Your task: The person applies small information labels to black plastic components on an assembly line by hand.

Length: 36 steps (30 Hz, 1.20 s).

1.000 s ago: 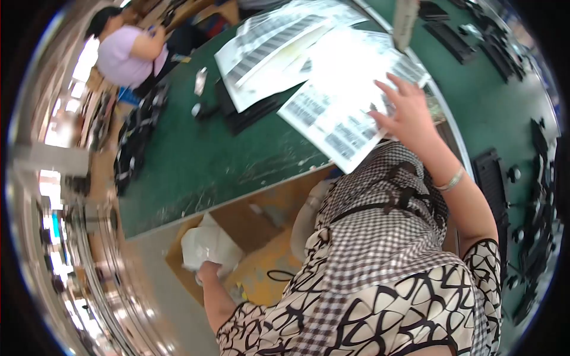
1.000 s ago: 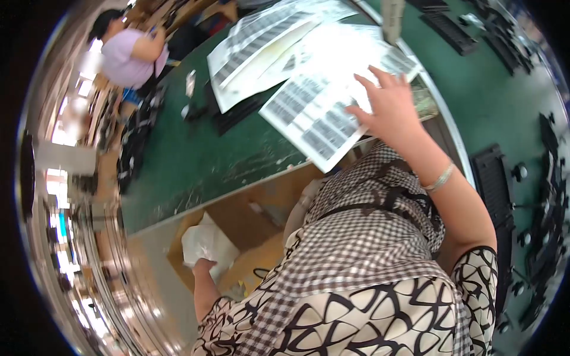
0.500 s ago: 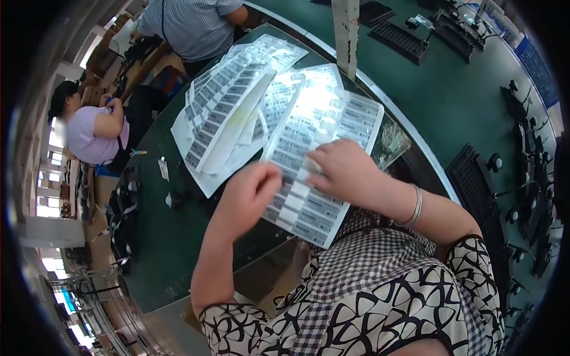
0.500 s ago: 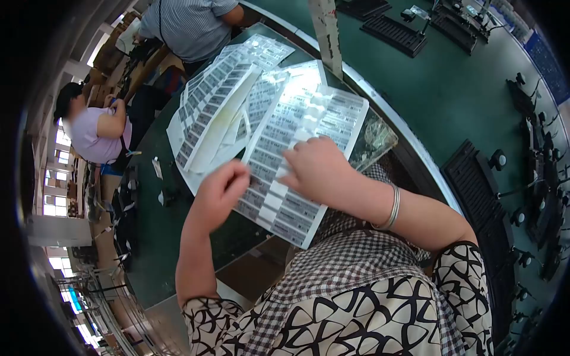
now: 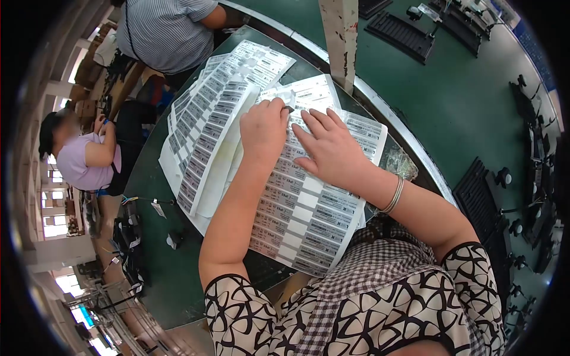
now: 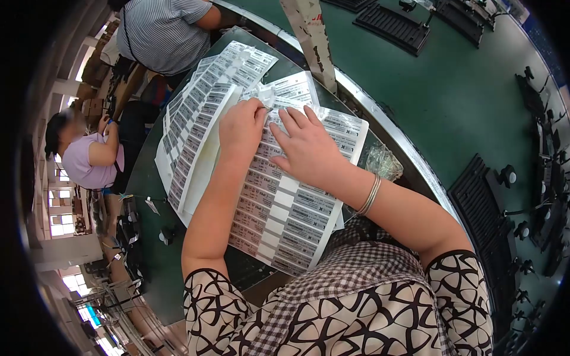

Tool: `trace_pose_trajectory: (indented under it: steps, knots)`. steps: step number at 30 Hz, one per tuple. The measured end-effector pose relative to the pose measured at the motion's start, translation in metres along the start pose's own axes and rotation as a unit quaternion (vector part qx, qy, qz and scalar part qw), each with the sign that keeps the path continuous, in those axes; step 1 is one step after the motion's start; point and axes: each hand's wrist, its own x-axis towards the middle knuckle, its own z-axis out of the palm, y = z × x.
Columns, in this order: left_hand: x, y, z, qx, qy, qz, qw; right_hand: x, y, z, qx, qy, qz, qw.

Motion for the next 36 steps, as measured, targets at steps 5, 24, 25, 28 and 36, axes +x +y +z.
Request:
trace_pose_trajectory:
  steps: [5, 24, 25, 28, 36]
  knots:
    - [0.001, -0.001, 0.000, 0.030, 0.009, 0.020, 0.999, 0.000, 0.000, 0.000, -0.004, -0.006, 0.002, 1.000]
    - [0.012, -0.007, -0.012, -0.038, -0.047, -0.007, 0.998, 0.001, 0.000, -0.001, 0.006, -0.019, 0.006, 1.000]
    - [0.015, -0.007, -0.015, -0.043, -0.067, -0.019, 0.997, 0.001, 0.000, -0.001, 0.004, -0.019, 0.002, 1.000]
    - [0.027, -0.010, -0.025, -0.069, -0.169, -0.064, 0.981, 0.002, -0.001, -0.003, -0.013, -0.029, -0.006, 0.999]
    - [0.041, -0.011, -0.030, -0.070, -0.243, -0.060, 0.966, 0.014, -0.011, 0.004, -0.119, -0.036, -0.062, 0.990]
